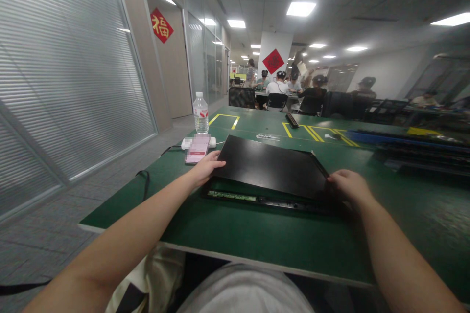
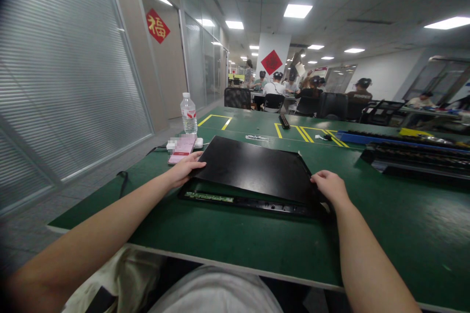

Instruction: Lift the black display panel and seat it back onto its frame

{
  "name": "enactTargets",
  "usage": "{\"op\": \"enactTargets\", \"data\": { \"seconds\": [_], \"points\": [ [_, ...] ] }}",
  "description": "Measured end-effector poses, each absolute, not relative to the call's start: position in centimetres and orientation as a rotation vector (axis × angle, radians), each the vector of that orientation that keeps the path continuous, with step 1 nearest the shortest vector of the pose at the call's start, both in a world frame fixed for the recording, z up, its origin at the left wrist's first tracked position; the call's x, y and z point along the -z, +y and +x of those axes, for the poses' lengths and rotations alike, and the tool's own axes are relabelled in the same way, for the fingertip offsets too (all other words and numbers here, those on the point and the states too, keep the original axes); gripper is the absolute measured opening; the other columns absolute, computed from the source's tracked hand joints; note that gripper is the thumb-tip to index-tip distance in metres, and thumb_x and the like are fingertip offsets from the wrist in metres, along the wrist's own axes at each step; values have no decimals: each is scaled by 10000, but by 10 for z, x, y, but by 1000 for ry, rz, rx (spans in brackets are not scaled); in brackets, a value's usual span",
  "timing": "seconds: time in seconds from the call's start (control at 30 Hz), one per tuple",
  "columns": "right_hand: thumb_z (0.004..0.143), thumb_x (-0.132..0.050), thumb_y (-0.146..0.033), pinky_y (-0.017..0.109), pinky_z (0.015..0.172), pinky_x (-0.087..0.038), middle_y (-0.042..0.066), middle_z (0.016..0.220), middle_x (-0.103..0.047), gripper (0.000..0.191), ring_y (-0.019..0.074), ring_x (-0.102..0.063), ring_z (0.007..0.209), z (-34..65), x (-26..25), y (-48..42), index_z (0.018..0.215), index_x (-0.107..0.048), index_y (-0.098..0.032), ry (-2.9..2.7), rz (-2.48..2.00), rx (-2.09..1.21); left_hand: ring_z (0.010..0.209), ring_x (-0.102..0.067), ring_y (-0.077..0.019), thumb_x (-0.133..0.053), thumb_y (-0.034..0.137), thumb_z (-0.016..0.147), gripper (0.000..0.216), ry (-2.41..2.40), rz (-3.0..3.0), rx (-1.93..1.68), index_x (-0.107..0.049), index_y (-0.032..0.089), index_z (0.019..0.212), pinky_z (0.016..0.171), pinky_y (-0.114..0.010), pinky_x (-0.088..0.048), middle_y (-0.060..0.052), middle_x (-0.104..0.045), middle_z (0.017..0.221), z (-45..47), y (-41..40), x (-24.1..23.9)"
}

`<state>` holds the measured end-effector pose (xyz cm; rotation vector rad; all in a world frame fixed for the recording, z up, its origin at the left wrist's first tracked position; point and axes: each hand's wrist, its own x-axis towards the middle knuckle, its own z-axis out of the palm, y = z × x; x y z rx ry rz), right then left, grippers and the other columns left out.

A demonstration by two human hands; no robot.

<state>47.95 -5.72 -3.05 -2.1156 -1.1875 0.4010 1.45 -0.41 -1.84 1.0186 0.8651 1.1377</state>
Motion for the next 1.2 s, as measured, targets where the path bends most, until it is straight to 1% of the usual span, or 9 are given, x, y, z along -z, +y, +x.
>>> {"op": "enactTargets", "data": {
  "seconds": [0.17, 0.33, 0.47, 0.6, 0.7, 0.8, 0.93, 1.2],
  "points": [
    [687, -655, -339, 297, 529, -439, 65, 635, -677, 166, 215, -611, 594, 480, 31, -56, 757, -727, -207, -1180, -2123, -391, 862, -760, -238, -728, -11, 650, 471, 882, 1017, -1128, -627, 155, 1079, 758, -321, -603, -75, -782, 934, 14, -3, 19],
    [709, -643, -346, 302, 545, -446, 67, 658, -681, 180, 220, -619, 620, 482, 30, -55, 780, -735, -208, -1188, -2147, -391, 764, -752, -204, -738, -5, 657, 449, 893, 997, -1130, -625, 146, 1064, 720, -301, -603, -66, -774, 880, 15, -5, 17],
    [704, -664, -336, 308, 551, -449, 70, 672, -684, 164, 223, -618, 623, 479, 27, -57, 779, -732, -206, -1179, -2161, -417, 725, -739, -193, -746, 22, 681, 390, 947, 974, -1140, -608, 155, 1021, 721, -314, -607, -59, -764, 851, 15, -5, 17],
    [720, -650, -333, 310, 559, -449, 68, 669, -685, 170, 220, -619, 620, 477, 25, -58, 795, -734, -206, -1176, -2165, -415, 706, -733, -194, -739, -4, 658, 440, 987, 982, -1137, -573, 168, 1027, 716, -329, -607, -42, -752, 823, 14, -3, 18],
    [720, -647, -335, 310, 569, -449, 72, 680, -693, 169, 223, -625, 638, 479, 26, -57, 780, -735, -203, -1203, -2186, -378, 663, -725, -189, -716, -16, 662, 449, 997, 981, -1128, -546, 177, 1029, 677, -318, -600, -28, -741, 793, 15, -3, 17],
    [717, -640, -338, 306, 572, -449, 77, 695, -702, 180, 217, -627, 636, 483, 31, -54, 777, -734, -196, -1214, -2167, -362, 627, -715, -174, -666, -34, 692, 411, 1001, 970, -1129, -532, 176, 1020, 630, -284, -586, -19, -729, 761, 16, -5, 14],
    [723, -626, -345, 307, 572, -449, 83, 728, -718, 203, 215, -631, 633, 487, 35, -51, 801, -739, -196, -1215, -2160, -374, 629, -710, -165, -630, -36, 731, 382, 995, 957, -1132, -545, 167, 1042, 604, -261, -575, -23, -726, 758, 19, -8, 10],
    [726, -612, -339, 309, 583, -445, 82, 731, -721, 213, 226, -640, 668, 486, 32, -53, 815, -747, -199, -1226, -2176, -363, 658, -711, -169, -652, -6, 732, 398, 970, 962, -1123, -565, 172, 1077, 619, -272, -581, -26, -735, 801, 19, -10, 7]
  ]
}}
